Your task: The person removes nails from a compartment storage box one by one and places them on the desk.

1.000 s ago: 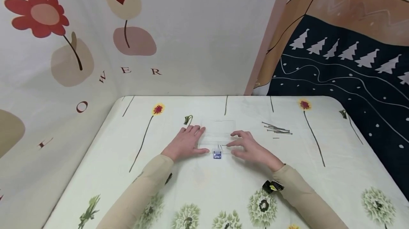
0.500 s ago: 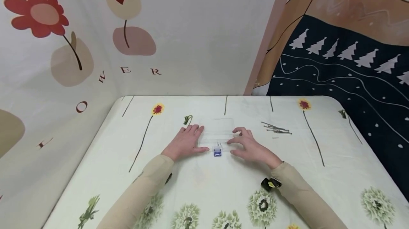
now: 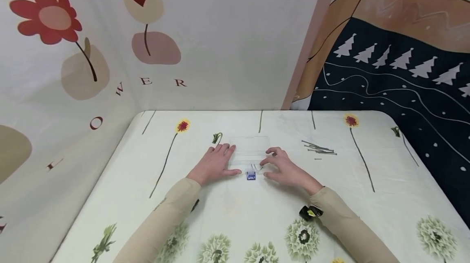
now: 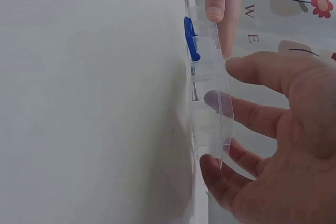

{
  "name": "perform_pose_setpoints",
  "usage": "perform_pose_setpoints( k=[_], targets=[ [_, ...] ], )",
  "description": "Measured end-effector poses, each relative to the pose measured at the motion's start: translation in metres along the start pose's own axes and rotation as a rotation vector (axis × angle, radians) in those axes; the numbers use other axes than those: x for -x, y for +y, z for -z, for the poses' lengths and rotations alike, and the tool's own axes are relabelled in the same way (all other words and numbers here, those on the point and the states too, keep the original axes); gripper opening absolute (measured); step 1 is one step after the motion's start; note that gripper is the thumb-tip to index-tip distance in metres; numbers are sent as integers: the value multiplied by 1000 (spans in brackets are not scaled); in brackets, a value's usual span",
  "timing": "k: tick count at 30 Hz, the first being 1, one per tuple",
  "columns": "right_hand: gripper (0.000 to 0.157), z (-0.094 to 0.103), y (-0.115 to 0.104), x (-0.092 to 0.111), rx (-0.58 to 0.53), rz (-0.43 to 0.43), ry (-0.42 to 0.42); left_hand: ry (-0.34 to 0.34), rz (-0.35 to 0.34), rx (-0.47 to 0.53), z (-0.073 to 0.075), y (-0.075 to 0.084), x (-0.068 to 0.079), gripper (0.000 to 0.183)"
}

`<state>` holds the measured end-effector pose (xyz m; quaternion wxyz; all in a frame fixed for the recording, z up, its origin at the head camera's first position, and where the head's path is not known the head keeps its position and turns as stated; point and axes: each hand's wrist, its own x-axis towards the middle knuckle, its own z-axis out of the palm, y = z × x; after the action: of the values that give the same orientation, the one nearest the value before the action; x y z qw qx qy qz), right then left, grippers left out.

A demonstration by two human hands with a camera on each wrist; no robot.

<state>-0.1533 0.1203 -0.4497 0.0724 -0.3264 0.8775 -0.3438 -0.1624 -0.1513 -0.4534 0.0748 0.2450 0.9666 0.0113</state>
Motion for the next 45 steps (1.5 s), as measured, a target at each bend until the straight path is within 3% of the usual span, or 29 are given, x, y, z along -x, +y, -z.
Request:
perform_pose_setpoints(
  k=[7,23,30,36,45],
  targets=[
    [19,2,2,4,-20,3,36,27,-11,-12,1,0,2,94],
    [17,-2,1,4,8,13,19,13,-16,1,2,1,2,93],
    [21,-4,0,3,-59,-51,6,28,-15,5,3,2,3,92],
    [13,-6,-1,2,-165,-110,42,15,-11,6,3,2,2,93],
    [8,-11,-1,0,-187,-115,90,26,-18,-3,2,1,2,93]
  ],
)
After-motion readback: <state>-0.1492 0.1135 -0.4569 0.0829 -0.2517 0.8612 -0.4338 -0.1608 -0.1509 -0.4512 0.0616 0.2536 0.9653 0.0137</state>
